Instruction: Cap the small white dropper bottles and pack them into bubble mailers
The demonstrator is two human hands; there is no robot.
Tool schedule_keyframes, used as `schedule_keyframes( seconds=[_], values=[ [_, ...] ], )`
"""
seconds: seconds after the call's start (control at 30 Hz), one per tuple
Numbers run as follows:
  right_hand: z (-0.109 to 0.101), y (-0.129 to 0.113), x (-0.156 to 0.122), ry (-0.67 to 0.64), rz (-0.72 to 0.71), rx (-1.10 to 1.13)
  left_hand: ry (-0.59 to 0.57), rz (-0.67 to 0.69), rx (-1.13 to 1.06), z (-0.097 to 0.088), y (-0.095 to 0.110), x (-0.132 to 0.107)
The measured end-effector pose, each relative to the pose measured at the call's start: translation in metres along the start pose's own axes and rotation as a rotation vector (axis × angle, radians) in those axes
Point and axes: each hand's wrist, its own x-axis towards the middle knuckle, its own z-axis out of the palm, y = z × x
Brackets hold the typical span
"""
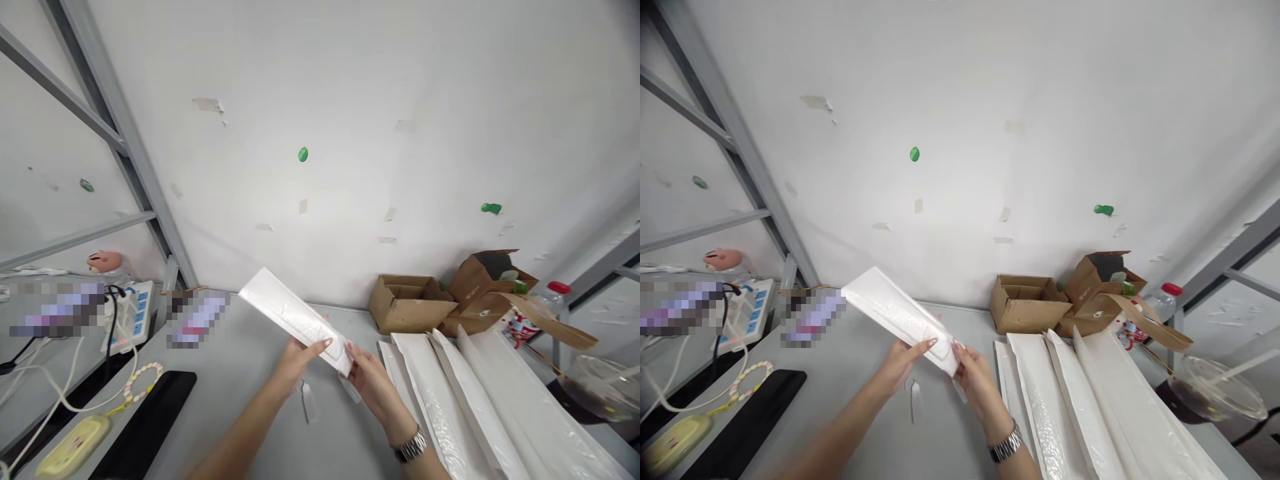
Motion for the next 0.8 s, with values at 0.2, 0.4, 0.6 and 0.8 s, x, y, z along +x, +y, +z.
schedule_keyframes(
  seconds=[0.2,0.4,0.6,0.8],
  values=[
    [-0.021,-0.018,0.064,0.25,-0.195,-0.381,0.473,0.188,0.231,-0.029,-0.001,0.019],
    [-0.03,-0.023,0.075,0.442,-0.194,-0.786,0.188,0.458,1.089,-0.052,-0.017,0.031],
    [-0.046,-0.011,-0.003,0.573,-0.25,-1.159,-0.177,0.184,1.852,-0.048,-0.042,0.056],
    [-0.073,0.022,-0.059,0.702,-0.238,-1.867,-0.141,0.119,1.876,-0.036,-0.042,0.062]
  ],
)
